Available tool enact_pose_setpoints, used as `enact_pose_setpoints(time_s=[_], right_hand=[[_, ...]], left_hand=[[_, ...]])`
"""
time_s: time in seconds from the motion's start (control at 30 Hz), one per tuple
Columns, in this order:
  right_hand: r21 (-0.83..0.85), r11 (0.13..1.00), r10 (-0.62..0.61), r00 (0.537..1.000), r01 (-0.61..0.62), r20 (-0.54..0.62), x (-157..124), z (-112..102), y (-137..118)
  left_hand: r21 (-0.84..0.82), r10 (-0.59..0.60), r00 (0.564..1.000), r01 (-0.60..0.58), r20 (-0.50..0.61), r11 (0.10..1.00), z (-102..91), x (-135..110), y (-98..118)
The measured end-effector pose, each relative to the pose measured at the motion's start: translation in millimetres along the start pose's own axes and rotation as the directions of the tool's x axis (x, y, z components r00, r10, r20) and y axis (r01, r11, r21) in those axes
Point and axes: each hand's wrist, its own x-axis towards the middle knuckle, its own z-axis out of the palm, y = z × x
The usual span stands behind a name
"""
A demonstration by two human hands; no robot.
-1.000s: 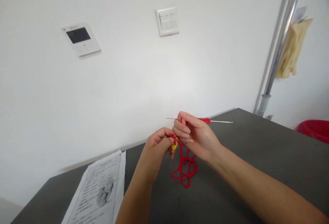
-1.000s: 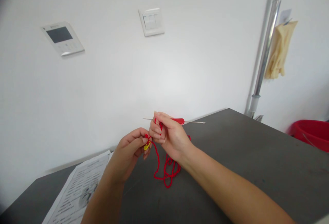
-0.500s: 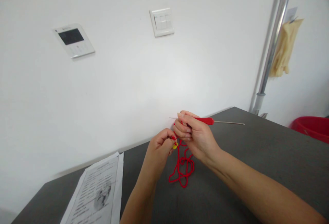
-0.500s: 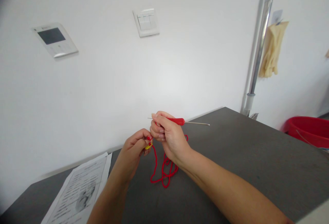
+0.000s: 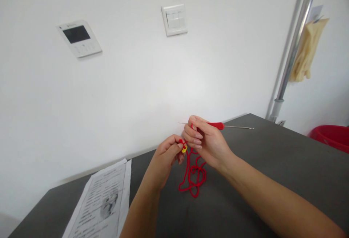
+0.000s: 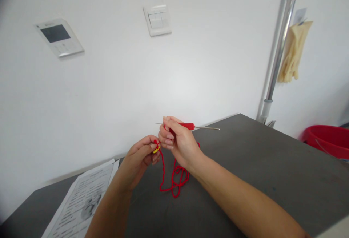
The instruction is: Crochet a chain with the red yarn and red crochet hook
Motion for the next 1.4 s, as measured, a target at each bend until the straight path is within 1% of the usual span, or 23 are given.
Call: enact_pose_setpoints(time_s=[0.23, 0.53, 0.6, 0.77, 0.87, 0.93, 1.07, 1.13, 1.17, 1.23, 1.3, 1.4], right_hand=[[-0.018, 1.0, 0.0, 1.0, 0.0, 0.005, -2.4, 3.4, 3.0], [-0.017, 0.999, -0.027, 1.0, 0.027, -0.011, -3.8, 5.8, 2.4], [-0.022, 0.999, -0.029, 1.0, 0.029, -0.011, -4.1, 5.9, 2.0], [-0.041, 0.999, -0.03, 0.999, 0.029, -0.012, -2.5, 3.7, 2.3], [-0.054, 0.998, 0.011, 1.0, -0.012, -0.01, 0.6, -0.2, 2.9], [-0.061, 0.997, 0.036, 0.999, -0.038, -0.031, 3.2, -3.7, 2.8], [-0.072, 0.996, 0.041, 0.997, -0.046, -0.072, 7.0, -9.0, 0.4], [-0.044, 0.997, 0.054, 0.996, -0.057, -0.068, 7.7, -9.5, -1.2], [-0.019, 0.998, 0.057, 0.996, -0.059, -0.067, 7.9, -9.3, -1.8], [0.039, 0.998, 0.055, 0.996, -0.053, -0.072, 7.9, -8.6, -2.1], [0.091, 0.995, 0.047, 0.995, -0.039, -0.087, 7.8, -7.7, -1.8], [0.143, 0.99, 0.036, 0.994, -0.022, -0.102, 6.8, -6.4, -1.2]], left_hand=[[-0.032, 0.019, 1.0, -0.018, 0.022, 0.999, -3.0, -3.9, 5.7], [-0.074, 0.035, 0.998, -0.031, 0.054, 0.997, -4.2, -2.3, 3.0], [-0.047, 0.044, 0.998, -0.042, 0.042, 0.998, -3.8, -2.8, 2.1], [0.086, 0.053, 0.999, -0.054, 0.003, 0.995, -1.1, -2.0, -0.2], [0.106, 0.07, 0.997, -0.067, -0.027, 0.992, 2.8, 0.3, -3.4], [0.131, 0.087, 0.995, -0.08, -0.05, 0.988, 6.5, 2.5, -7.8], [0.16, 0.135, 0.987, -0.121, -0.083, 0.98, 14.3, 5.6, -20.2], [0.123, 0.166, 0.982, -0.154, -0.089, 0.98, 18.5, 5.8, -24.8], [0.077, 0.177, 0.98, -0.17, -0.092, 0.982, 21.0, 5.7, -26.1], [-0.069, 0.177, 0.978, -0.185, -0.106, 0.98, 26.8, 5.2, -26.6], [-0.234, 0.157, 0.98, -0.183, -0.125, 0.955, 33.1, 4.9, -25.6], [-0.365, 0.153, 0.978, -0.195, -0.141, 0.911, 40.0, 5.3, -25.1]])
